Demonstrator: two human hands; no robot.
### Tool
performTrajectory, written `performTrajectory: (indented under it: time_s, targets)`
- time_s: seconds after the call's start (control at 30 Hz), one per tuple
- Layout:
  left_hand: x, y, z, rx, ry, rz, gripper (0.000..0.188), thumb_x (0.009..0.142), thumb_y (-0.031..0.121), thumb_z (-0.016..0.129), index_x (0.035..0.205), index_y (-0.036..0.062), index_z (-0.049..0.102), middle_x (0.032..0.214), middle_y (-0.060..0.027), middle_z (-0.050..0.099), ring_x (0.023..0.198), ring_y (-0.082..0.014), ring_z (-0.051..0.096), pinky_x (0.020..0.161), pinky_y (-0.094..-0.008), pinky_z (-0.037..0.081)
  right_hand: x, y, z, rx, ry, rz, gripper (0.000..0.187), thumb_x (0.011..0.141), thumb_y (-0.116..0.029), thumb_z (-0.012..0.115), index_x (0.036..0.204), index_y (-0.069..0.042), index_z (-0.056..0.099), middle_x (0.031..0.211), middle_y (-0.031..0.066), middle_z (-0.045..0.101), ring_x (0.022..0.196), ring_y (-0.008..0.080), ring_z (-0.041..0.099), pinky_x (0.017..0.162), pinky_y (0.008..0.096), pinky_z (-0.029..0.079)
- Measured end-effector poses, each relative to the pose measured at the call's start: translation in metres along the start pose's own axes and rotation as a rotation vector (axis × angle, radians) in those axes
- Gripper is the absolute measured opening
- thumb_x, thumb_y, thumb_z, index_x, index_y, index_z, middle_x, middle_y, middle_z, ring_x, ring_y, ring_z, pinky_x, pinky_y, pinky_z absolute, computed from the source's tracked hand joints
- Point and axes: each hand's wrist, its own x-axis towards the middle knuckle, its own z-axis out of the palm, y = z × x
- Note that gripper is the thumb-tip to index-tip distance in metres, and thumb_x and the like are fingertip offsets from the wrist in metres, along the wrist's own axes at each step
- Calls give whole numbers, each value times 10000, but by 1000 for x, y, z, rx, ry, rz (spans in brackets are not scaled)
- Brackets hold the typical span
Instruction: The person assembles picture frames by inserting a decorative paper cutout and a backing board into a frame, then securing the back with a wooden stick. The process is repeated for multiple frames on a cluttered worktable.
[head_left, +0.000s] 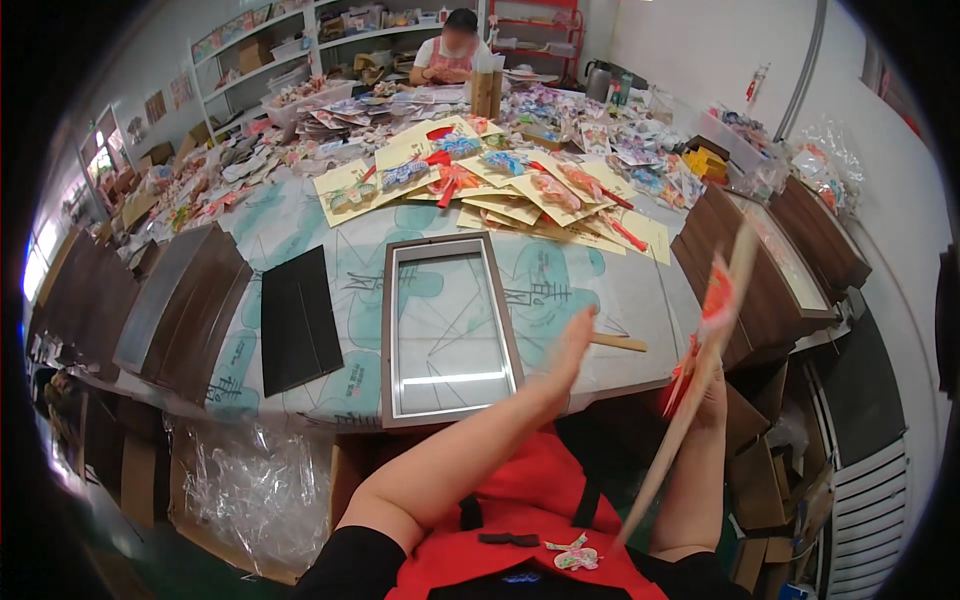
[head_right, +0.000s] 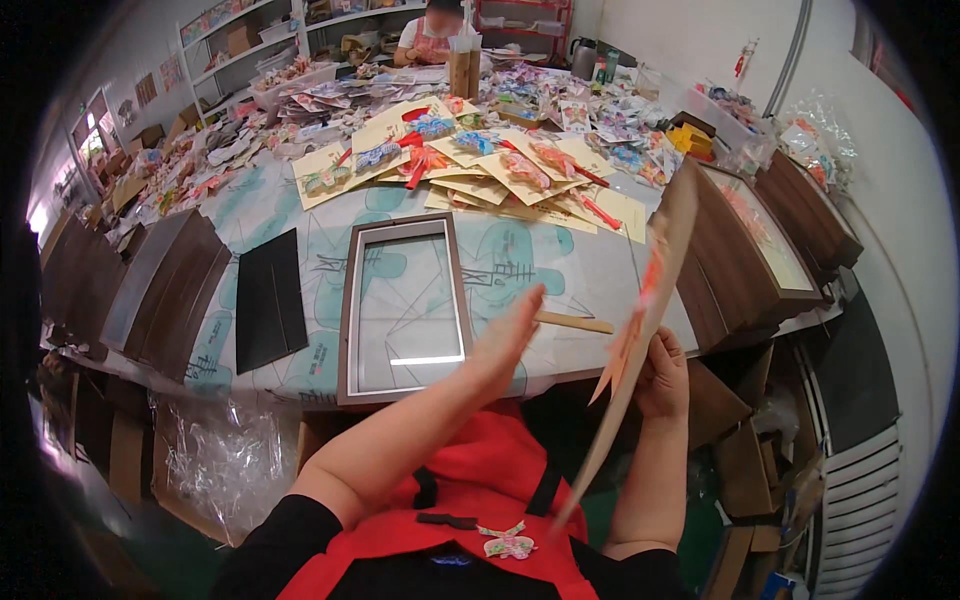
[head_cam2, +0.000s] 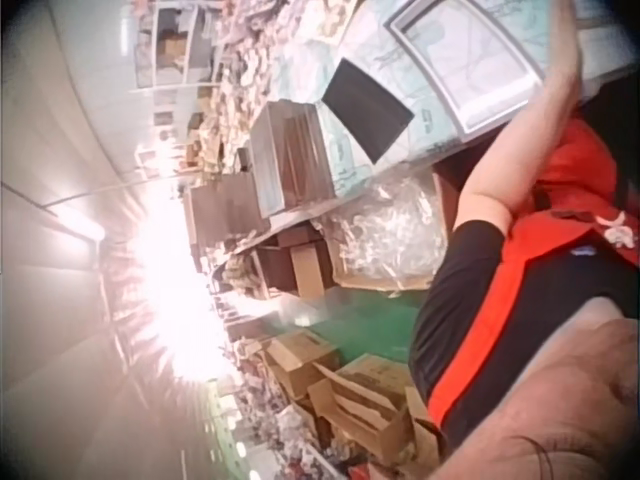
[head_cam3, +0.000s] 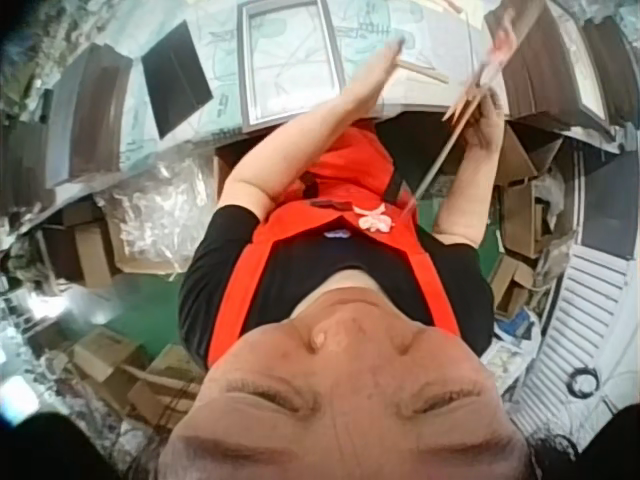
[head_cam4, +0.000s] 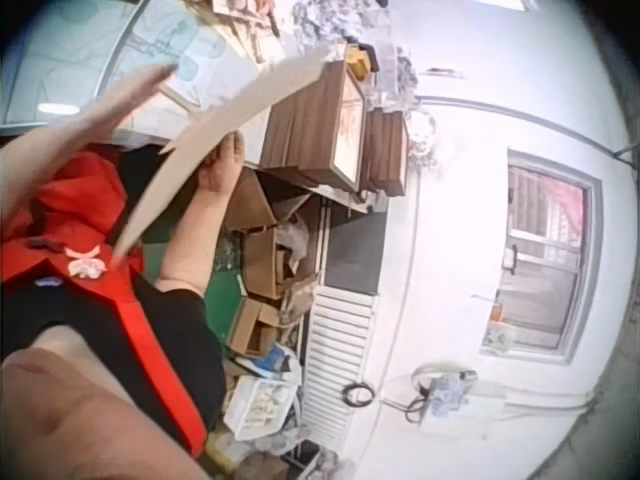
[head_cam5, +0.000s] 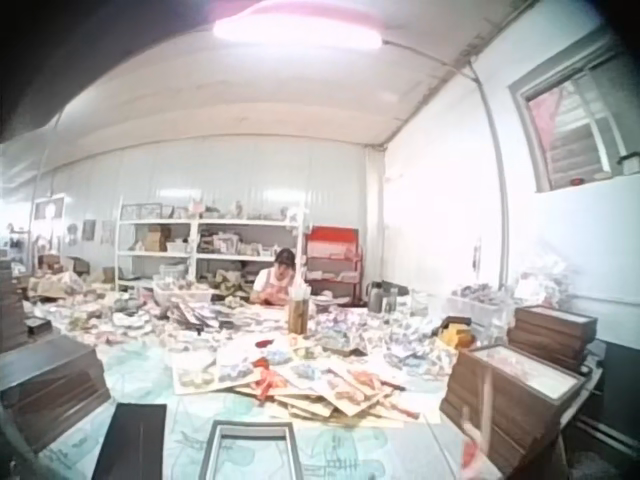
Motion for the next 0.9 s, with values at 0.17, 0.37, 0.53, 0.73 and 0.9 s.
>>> performTrajectory:
  time_s: [0.17,0.37,0.53,0.73,0.9]
  targets:
    - [-35,39,19,-446,-472,-275,727,935,628,233,1397,80,355,1394,-79,418,1262,-201,403,1053,-348,305,3,8,0,-435,199,-89,64,910,-50,575,946,-18,616,720,-27,598,515,5,446,428,156,326]
    - [-55,22,-65,202,200,296,451,1006,353,325,1304,33,437,1285,-85,500,1198,-193,456,1017,-353,337,-7,-19,5,-477,206,-392,119,921,-21,540,1012,23,603,785,-1,621,580,19,505,513,159,398]
    - [-109,40,-143,376,595,471,304,971,133,412,1250,27,472,1227,-79,528,1149,-173,480,988,-318,362,-3,-23,26,-450,-31,-250,136,923,-24,535,1033,36,588,867,44,632,708,64,573,624,187,464]
    - [-166,44,-196,374,897,523,263,965,82,399,1200,10,493,1191,-78,535,1104,-164,499,948,-306,396,14,28,93,-268,-121,40,151,931,-42,525,1057,24,574,842,43,639,589,29,539,488,150,397]
    - [-200,32,-215,302,995,525,264,962,72,410,1206,10,488,1200,-86,533,1099,-170,506,929,-307,411,32,79,145,-235,-279,350,142,940,-70,517,1042,1,585,723,-4,598,462,-6,386,405,144,301]
